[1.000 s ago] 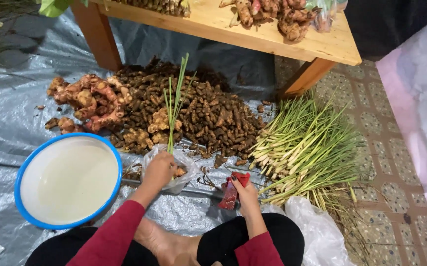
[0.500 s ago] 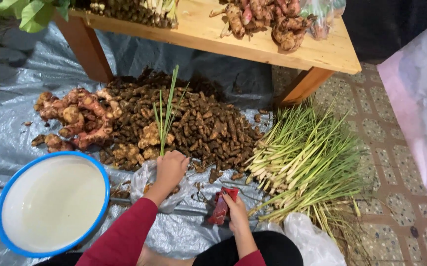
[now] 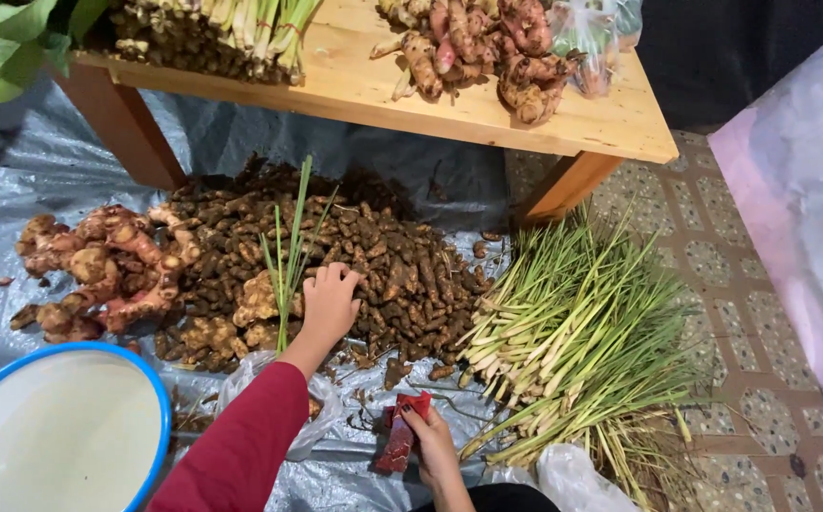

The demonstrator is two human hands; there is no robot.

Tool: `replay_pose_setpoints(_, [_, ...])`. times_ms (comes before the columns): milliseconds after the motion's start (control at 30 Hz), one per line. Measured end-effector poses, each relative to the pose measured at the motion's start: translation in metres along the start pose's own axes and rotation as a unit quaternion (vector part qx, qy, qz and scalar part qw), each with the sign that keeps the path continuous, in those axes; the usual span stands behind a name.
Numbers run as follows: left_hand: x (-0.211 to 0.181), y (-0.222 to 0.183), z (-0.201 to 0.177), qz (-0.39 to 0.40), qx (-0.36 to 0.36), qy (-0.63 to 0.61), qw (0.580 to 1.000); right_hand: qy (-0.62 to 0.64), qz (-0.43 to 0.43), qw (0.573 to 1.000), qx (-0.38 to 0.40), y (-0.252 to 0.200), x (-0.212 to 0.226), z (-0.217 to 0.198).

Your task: The person sorts ginger and turmeric roots from a large pile on the floor, placing several pieces into a plastic bag by hand. They also handle bundles of lemongrass nearby.

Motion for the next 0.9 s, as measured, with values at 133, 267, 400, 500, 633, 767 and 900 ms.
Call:
replay_pose_setpoints(133, [-0.002,0.007,0.010,0.039,0.018,0.029,0.999,-0.003,0.034,0.999,-0.008,-0.001,0.005,0.004])
replay_pose_setpoints(267, [-0.004,0.005,0.016,0.064,0.013,0.043,0.997,-0.011,0.043,0.999,-0.006,-0.006,0.011,0.008])
replay_pose_setpoints(400, [-0.010,-0.008,0.011,0.115,-0.030,0.066,0.991,-0.020,0.050,0.999,-0.006,-0.005,0.009,0.009])
replay_pose_setpoints(500, [-0.010,-0.016,0.006,0.096,-0.027,0.027,0.995,-0.015,0.037,0.999,-0.009,-0.008,0.011,0.009])
replay_pose_setpoints(633, [0.003,-0.023,0.017,0.067,-0.022,0.006,0.997,0.001,0.026,1.000,-0.008,-0.003,0.003,0.006])
replay_pose_setpoints(767, [0.017,-0.022,0.035,-0.101,0.008,-0.017,0.995,-0.019,0.022,0.999,-0.013,-0.004,0.004,0.006])
replay_pose_setpoints(900, [0.010,-0.022,0.041,-0.289,0.064,-0.082,0.952,-0.012,0.025,1.000,-0.010,-0.002,0.001,0.005])
Point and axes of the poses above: each hand's wrist, its own y-axis towards the middle knuckle, its own z-axis out of the palm, x = y × z, the point moved 4 cm from there along y, towards the middle knuckle, and after that the axes turned 11 degrees about -y, right-handed, at the moved point
